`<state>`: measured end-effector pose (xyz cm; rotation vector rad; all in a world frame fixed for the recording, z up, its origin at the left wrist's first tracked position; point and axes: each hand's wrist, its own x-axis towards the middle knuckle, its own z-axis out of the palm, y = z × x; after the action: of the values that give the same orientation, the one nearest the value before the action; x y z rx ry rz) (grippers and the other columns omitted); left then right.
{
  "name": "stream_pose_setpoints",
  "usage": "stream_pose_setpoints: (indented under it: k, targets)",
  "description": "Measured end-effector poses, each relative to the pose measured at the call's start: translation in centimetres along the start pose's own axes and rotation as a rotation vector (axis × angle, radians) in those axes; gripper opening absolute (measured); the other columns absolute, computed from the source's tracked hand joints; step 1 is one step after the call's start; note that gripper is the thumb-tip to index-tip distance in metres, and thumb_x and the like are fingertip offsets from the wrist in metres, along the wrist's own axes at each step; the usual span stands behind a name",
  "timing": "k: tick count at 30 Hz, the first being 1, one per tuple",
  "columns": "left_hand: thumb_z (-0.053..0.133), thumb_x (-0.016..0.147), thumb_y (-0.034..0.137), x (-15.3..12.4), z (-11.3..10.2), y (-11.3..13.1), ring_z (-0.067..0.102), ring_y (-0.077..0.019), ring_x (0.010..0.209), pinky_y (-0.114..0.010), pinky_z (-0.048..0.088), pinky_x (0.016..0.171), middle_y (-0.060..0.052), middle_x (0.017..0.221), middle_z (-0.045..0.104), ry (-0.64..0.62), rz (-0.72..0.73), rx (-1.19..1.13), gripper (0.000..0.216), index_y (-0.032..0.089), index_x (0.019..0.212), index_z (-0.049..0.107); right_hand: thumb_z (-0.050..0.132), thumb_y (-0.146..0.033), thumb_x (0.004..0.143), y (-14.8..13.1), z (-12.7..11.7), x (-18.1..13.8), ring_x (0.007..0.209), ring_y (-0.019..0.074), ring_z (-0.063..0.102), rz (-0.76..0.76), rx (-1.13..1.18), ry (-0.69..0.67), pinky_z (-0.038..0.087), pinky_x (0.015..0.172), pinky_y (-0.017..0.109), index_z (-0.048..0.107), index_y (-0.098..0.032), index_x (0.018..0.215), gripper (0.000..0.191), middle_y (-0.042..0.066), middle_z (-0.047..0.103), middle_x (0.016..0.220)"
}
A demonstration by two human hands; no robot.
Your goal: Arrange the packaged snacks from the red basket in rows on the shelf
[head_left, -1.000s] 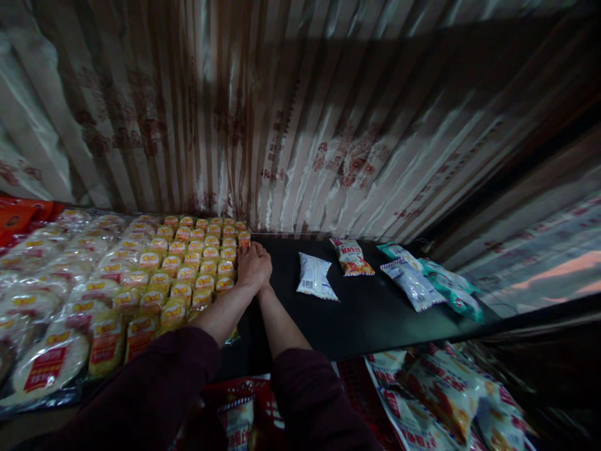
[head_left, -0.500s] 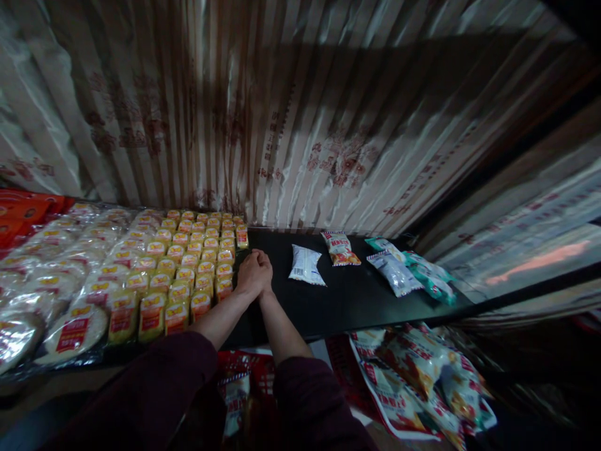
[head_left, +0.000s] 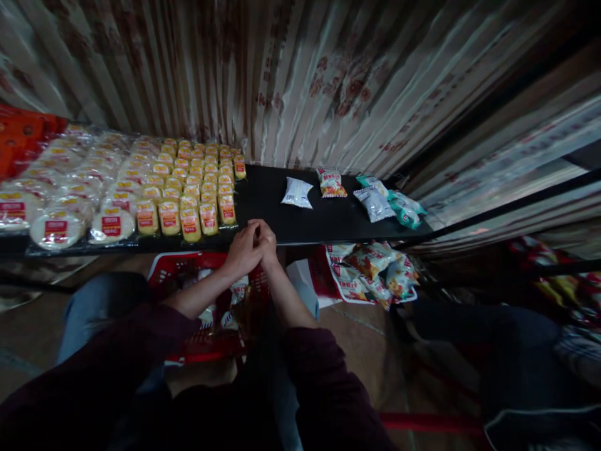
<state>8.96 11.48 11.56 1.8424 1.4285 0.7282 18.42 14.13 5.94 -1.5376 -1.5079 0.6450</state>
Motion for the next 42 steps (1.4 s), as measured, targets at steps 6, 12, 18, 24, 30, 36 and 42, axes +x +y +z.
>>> stream_pose_setpoints:
  k: [6, 12, 18, 24, 30, 36, 42]
  targets:
    - [0.04, 0.088, 0.032, -7.6, -0.1, -5.9, 0.055, -0.0187, 0.117, -0.033, 0.04, 0.103, -0.005, 0.126, 0.061, -0.152, 0.032, -0.117, 0.038, 0.021, 0.119, 0.058, 0.037, -0.012, 0.084, -2.4, 0.0, -8.6, 0.105, 0.0165, 0.06, 0.118, -0.385, -0.272, 0.045, 0.091, 0.025, 0.059, -0.021, 0.117, 0.04, 0.003, 0.066, 0.116]
    - [0.049, 0.081, 0.024, -12.6, 2.5, -11.6, 0.06, -0.0219, 0.111, -0.034, 0.044, 0.097, -0.007, 0.123, 0.064, -0.483, -0.272, 0.073, 0.041, 0.02, 0.12, 0.058, 0.048, -0.019, 0.086, 0.4, 0.1, -11.6, 0.106, 0.0232, 0.064, 0.238, -0.825, -0.838, 0.048, 0.087, 0.03, 0.064, -0.018, 0.113, 0.031, 0.012, 0.069, 0.114]
    - [0.06, 0.072, 0.029, -16.2, 5.4, -12.8, 0.04, -0.0264, 0.134, -0.035, 0.037, 0.106, -0.011, 0.142, 0.048, -0.543, -0.212, 0.151, 0.065, 0.02, 0.135, 0.045, 0.061, -0.026, 0.08, 1.3, 0.6, -12.5, 0.105, 0.025, 0.066, 0.232, -0.887, -0.981, 0.051, 0.084, 0.03, 0.065, -0.018, 0.113, 0.034, 0.013, 0.069, 0.115]
    - [0.056, 0.076, 0.023, -15.7, 6.5, -13.2, 0.039, -0.0247, 0.135, -0.033, 0.033, 0.107, -0.016, 0.146, 0.041, -0.533, -0.296, 0.243, 0.07, 0.014, 0.142, 0.034, 0.058, -0.02, 0.082, 2.3, 1.7, -12.7, 0.11, 0.0253, 0.064, 0.219, -0.91, -0.954, 0.05, 0.087, 0.027, 0.065, -0.009, 0.113, 0.034, 0.018, 0.067, 0.117]
    - [0.056, 0.078, 0.027, -14.7, 5.3, -13.1, 0.062, -0.0232, 0.107, -0.029, 0.045, 0.086, -0.012, 0.118, 0.066, -0.508, -0.349, 0.305, 0.043, 0.019, 0.12, 0.057, 0.059, -0.022, 0.082, 3.4, 1.9, -12.5, 0.108, 0.021, 0.065, 0.22, -0.873, -0.887, 0.049, 0.087, 0.024, 0.064, -0.014, 0.114, 0.033, 0.013, 0.069, 0.115]
    - [0.051, 0.08, 0.031, -13.4, 4.6, -14.0, 0.065, -0.0191, 0.096, -0.027, 0.046, 0.08, -0.005, 0.101, 0.072, -0.436, -0.406, 0.357, 0.032, 0.025, 0.109, 0.063, 0.048, -0.029, 0.09, 3.3, 2.4, -12.1, 0.104, 0.0208, 0.067, 0.256, -0.849, -0.778, 0.05, 0.083, 0.022, 0.066, -0.017, 0.111, 0.03, 0.011, 0.07, 0.112]
    - [0.048, 0.081, 0.037, -11.7, 3.0, -14.9, 0.064, -0.0221, 0.104, -0.029, 0.046, 0.084, -0.008, 0.114, 0.069, -0.364, -0.429, 0.41, 0.043, 0.023, 0.12, 0.06, 0.048, -0.019, 0.088, 4.0, 2.4, -11.9, 0.104, 0.0229, 0.066, 0.305, -0.862, -0.701, 0.05, 0.084, 0.025, 0.065, -0.009, 0.111, 0.03, 0.018, 0.069, 0.111]
